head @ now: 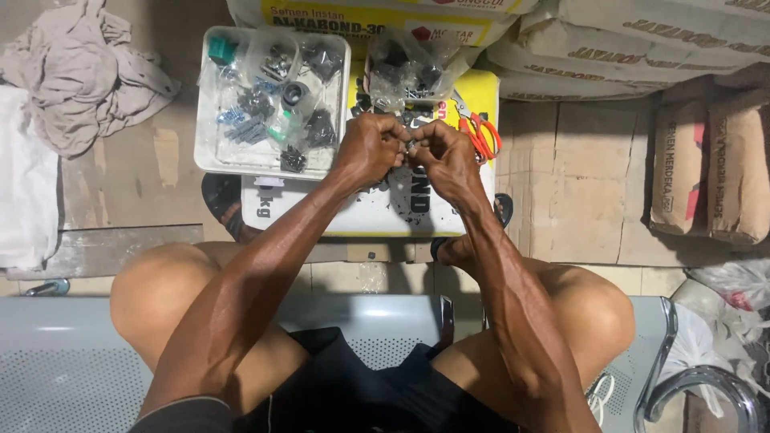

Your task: The person sits cross-legged on a chair and repeatedly picks small black fasteners from a pile on a yellow box, separating them by hand and placing them into a white plastic container. The person handles the fasteners one at a time throughout the clip.

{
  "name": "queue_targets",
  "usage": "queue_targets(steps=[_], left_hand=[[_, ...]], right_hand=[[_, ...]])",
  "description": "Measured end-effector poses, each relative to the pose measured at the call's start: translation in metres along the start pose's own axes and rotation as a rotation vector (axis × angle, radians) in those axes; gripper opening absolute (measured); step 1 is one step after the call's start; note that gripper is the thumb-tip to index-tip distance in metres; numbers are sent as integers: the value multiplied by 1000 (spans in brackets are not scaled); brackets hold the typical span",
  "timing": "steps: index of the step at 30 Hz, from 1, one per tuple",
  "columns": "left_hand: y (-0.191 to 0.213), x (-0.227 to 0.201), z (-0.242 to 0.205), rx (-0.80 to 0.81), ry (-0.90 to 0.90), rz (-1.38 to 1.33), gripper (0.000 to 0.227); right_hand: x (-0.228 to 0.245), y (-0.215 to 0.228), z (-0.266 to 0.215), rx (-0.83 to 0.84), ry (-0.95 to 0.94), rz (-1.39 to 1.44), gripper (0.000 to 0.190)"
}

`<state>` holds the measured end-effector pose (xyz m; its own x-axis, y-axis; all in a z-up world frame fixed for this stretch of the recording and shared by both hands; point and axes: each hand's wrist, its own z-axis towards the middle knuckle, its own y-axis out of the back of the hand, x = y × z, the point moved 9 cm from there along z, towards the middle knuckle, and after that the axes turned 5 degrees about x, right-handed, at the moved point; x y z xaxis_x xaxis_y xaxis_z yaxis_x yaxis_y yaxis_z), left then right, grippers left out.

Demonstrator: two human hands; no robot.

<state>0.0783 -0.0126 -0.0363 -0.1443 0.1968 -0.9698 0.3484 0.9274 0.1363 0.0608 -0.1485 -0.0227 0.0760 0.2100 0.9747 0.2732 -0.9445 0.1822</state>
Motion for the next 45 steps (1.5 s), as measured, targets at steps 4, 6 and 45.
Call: queue_targets(steps=[4, 6, 45], left_hand=[[-4, 30, 4, 15, 9, 318, 16], [-7, 17, 4, -31, 13, 420, 12], [-99, 124, 94, -100, -171, 514, 13]], right_hand=[[-57, -10, 4, 11, 2, -329, 14], [-99, -13, 8, -16, 44, -646, 14], [-60, 77, -26, -393, -243, -341, 7]])
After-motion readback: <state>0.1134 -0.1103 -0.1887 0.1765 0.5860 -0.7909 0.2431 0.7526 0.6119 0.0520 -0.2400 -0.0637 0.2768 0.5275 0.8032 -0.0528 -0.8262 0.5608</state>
